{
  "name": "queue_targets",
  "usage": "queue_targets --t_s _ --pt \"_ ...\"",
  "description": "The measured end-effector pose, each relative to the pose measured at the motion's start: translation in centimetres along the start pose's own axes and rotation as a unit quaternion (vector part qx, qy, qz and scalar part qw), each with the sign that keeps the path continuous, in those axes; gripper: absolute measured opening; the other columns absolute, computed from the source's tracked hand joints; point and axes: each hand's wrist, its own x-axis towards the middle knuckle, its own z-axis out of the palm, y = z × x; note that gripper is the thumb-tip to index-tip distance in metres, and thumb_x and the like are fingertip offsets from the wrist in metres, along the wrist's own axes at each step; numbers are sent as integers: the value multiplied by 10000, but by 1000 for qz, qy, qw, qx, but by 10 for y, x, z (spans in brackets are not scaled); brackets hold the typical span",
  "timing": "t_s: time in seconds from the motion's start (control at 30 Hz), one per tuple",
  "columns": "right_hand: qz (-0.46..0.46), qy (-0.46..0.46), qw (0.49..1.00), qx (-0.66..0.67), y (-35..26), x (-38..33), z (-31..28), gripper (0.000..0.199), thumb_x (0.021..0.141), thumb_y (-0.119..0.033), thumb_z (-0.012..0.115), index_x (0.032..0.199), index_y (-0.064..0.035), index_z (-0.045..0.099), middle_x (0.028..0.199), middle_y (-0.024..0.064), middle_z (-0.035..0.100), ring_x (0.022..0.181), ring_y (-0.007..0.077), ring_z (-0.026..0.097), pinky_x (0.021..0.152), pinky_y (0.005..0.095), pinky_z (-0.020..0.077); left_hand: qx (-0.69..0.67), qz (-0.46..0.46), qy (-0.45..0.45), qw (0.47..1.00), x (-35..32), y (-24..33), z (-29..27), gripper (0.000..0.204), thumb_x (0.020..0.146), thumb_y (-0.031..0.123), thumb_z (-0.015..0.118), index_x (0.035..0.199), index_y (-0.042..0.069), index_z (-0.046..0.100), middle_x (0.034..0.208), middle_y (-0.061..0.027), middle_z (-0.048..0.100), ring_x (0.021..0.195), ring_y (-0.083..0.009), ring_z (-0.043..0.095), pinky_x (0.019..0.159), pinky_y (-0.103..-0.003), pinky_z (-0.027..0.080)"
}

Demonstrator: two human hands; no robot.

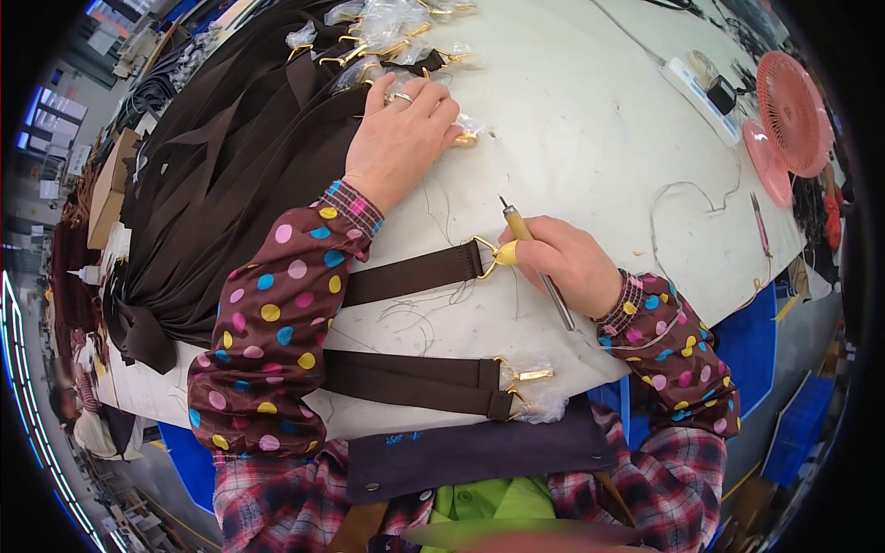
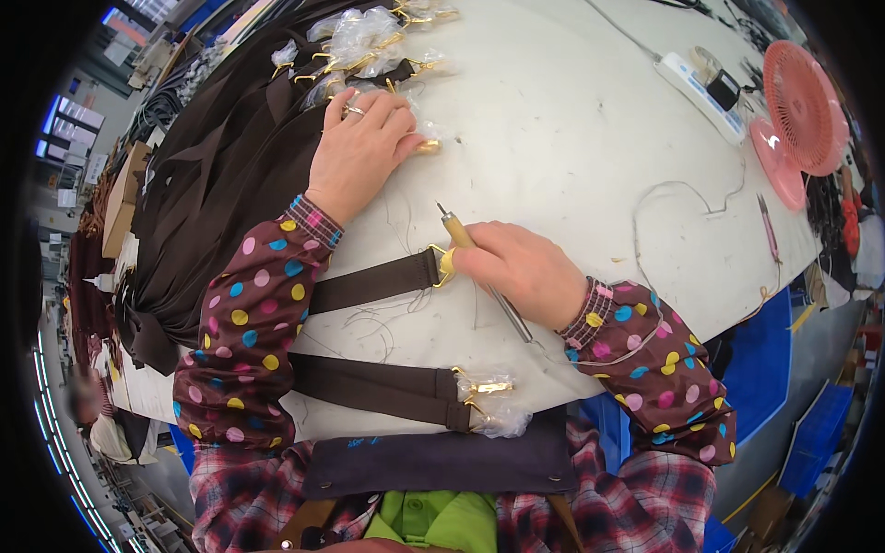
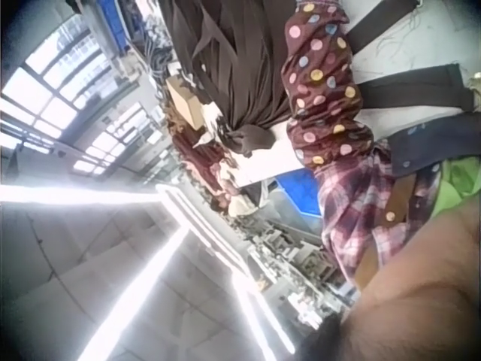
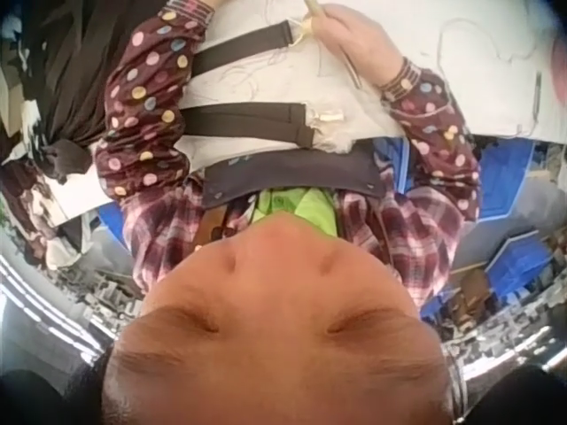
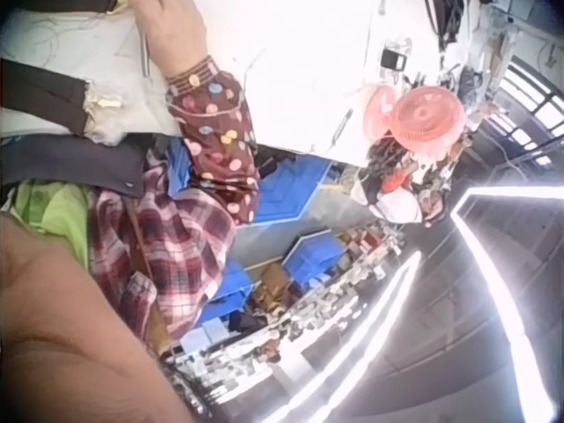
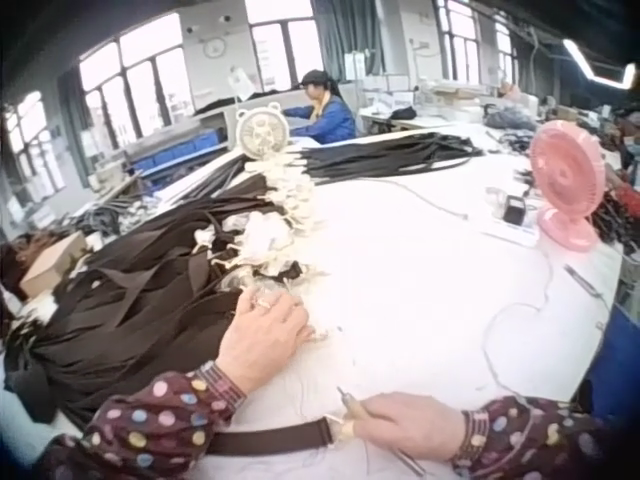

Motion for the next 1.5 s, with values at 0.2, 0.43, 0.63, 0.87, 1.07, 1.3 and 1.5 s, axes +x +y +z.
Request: queue_targets --t_s 0.2,0.43,0.63,0.87,1.07,1.3,1.5 --pt "-8 7 1000 -24 4 2 1 173 783 -30 594 948 -54 549 770 47 527 678 198 551 653 275 464 -183 -6 102 978 -5 -15 -13 153 838 177 646 955 117 568 1063 -14 557 968 -211 562 973 -419 371" --pt "-36 32 993 -106 9 11 4 210 771 -20 637 952 -71 545 893 85 580 792 256 578 690 312 484 -304 -62 -23 950 -63 -3 -81 121 810 53 656 911 73 592 991 -54 563 813 -230 578 690 -337 477" --pt "103 59 992 38 11 25 11 296 775 -39 714 1017 -42 545 896 122 553 781 266 546 709 316 465 -487 -125 -307 808 -75 13 -99 277 815 112 689 1058 73 563 978 -80 551 751 -196 584 686 -304 493" --pt "57 64 996 -6 18 24 17 336 772 -62 725 1045 -31 533 929 126 545 793 260 545 734 314 466 -385 -64 -293 873 -67 3 -109 345 776 76 717 1085 68 564 969 -53 529 714 -141 544 632 -275 467" --pt "41 151 987 -25 9 28 5 373 793 -108 701 1105 -53 505 983 99 594 870 274 577 782 338 454 -509 -61 -261 818 -47 26 -72 341 752 70 734 1050 72 568 928 -47 516 665 -140 500 621 -277 449" --pt "111 106 984 85 -16 24 0 148 925 -74 571 1061 -18 587 932 64 631 884 149 601 815 274 479 -521 -70 -269 807 -54 28 -60 206 753 56 725 898 47 580 854 -45 511 651 -138 484 612 -272 436" --pt "205 59 943 257 -12 32 7 125 923 -128 596 967 -11 590 862 29 616 798 82 561 717 246 465 -561 -95 -260 781 -61 24 -59 147 790 59 706 855 42 575 826 -37 504 644 -117 482 597 -254 429"
